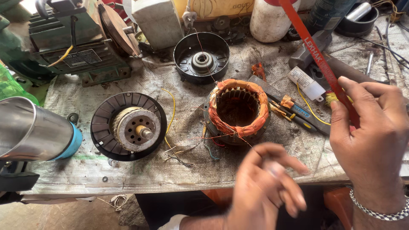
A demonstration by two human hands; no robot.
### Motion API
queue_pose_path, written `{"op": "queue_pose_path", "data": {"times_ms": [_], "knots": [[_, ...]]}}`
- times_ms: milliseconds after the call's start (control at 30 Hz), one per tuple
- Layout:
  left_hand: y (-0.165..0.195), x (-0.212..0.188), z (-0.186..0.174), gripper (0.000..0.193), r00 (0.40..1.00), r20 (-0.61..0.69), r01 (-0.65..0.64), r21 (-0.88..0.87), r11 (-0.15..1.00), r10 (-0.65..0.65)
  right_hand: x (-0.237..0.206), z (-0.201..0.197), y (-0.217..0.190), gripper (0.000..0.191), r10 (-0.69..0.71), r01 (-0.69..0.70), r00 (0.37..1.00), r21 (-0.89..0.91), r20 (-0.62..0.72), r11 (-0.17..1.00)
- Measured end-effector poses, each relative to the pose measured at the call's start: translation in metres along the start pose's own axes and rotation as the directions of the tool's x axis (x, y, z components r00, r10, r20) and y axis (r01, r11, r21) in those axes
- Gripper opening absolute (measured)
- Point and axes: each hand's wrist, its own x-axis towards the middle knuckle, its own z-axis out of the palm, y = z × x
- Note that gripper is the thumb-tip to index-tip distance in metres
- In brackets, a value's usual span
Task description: The person scrapes orange enamel insulation off a length of copper winding wire by drawing it along a hacksaw blade held in one hand, then holds the motor stator and works on its windings with a screwdriver, pressing at the slots.
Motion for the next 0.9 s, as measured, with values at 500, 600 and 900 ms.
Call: {"op": "queue_pose_path", "data": {"times_ms": [500, 600, 900], "knots": [[0.015, 0.011, 0.004, 0.062, 0.974, -0.223, -0.069, -0.155, 0.985, 0.033, -0.017, -0.002, -0.001, 0.024, -0.089, 0.07, 0.995, 0.322, 0.044, 0.944], [0.012, 0.01, 0.0, 0.046, 0.973, -0.222, -0.085, -0.106, 0.991, 0.06, -0.021, 0.001, -0.005, 0.029, -0.11, 0.044, 0.983, 0.398, 0.145, 0.916], [0.001, 0.009, -0.002, 0.026, 0.95, -0.274, -0.187, -0.115, 0.976, 0.15, -0.028, 0.013, -0.019, 0.023, -0.284, 0.174, 0.943, 0.465, 0.176, 0.868]]}}
